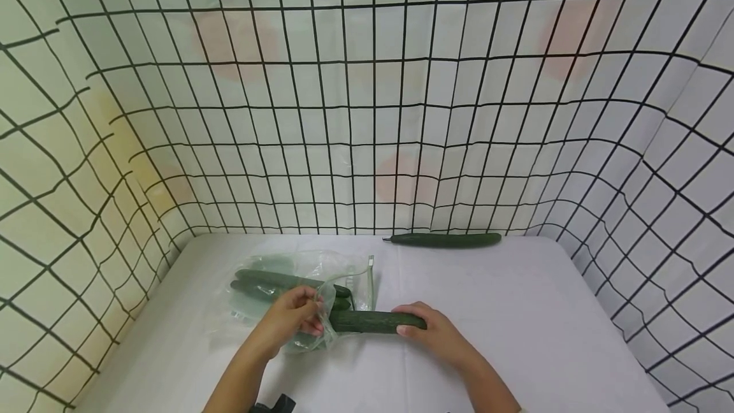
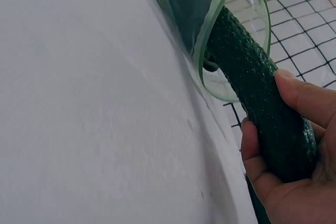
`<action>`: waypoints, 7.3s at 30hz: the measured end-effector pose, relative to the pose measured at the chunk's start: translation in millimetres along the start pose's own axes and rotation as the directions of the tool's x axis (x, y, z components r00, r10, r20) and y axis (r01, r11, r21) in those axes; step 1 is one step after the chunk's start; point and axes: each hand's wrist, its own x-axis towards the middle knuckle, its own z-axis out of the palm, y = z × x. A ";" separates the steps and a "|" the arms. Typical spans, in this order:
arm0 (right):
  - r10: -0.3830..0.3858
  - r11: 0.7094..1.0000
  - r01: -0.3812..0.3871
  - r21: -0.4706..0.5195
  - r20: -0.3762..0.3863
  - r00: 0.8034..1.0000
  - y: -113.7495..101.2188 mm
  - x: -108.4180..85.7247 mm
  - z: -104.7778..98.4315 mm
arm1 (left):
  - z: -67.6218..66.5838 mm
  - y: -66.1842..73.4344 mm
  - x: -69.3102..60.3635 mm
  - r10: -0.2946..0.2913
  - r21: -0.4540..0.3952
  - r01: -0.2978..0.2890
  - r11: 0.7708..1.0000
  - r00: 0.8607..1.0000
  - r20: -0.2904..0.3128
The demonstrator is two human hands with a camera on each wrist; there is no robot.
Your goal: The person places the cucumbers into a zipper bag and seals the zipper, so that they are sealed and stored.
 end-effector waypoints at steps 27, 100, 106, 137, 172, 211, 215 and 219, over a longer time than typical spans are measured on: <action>-0.011 0.998 0.006 -0.055 -0.088 0.996 -17.4 28.2 42.0 | 2.2 -1.4 0.2 0.000 0.000 0.000 1.000 1.000 0.016; -0.038 0.941 0.007 0.338 0.087 0.996 -36.2 48.2 68.1 | -4.1 -1.3 0.8 -0.005 0.000 0.005 1.000 1.000 0.016; -0.032 0.942 -0.014 0.336 0.131 0.991 -26.8 48.4 68.2 | -6.8 -3.1 1.1 -0.012 0.014 0.012 1.000 1.000 0.008; 0.087 0.980 -0.080 0.183 -0.033 0.996 -28.8 52.0 87.9 | -6.1 -5.8 3.1 -0.025 0.020 0.024 1.000 0.999 0.042; -0.006 0.997 0.022 0.069 -0.227 0.974 -31.3 40.9 7.5 | -6.7 -4.6 1.9 -0.031 0.017 0.031 0.999 0.998 0.055; -0.012 0.993 -0.041 -0.111 -0.438 0.899 20.6 74.5 -106.3 | -8.3 -5.0 0.8 -0.024 -0.010 0.024 1.000 0.999 0.048; 0.026 0.995 -0.063 -0.073 -0.431 0.902 27.5 77.7 -111.2 | -8.8 -5.6 1.2 -0.027 -0.010 0.027 1.000 0.998 0.049; 0.070 0.991 -0.110 -0.073 -0.415 0.907 32.0 81.7 -115.3 | -9.1 -5.4 1.6 -0.030 -0.008 0.031 1.000 0.998 0.048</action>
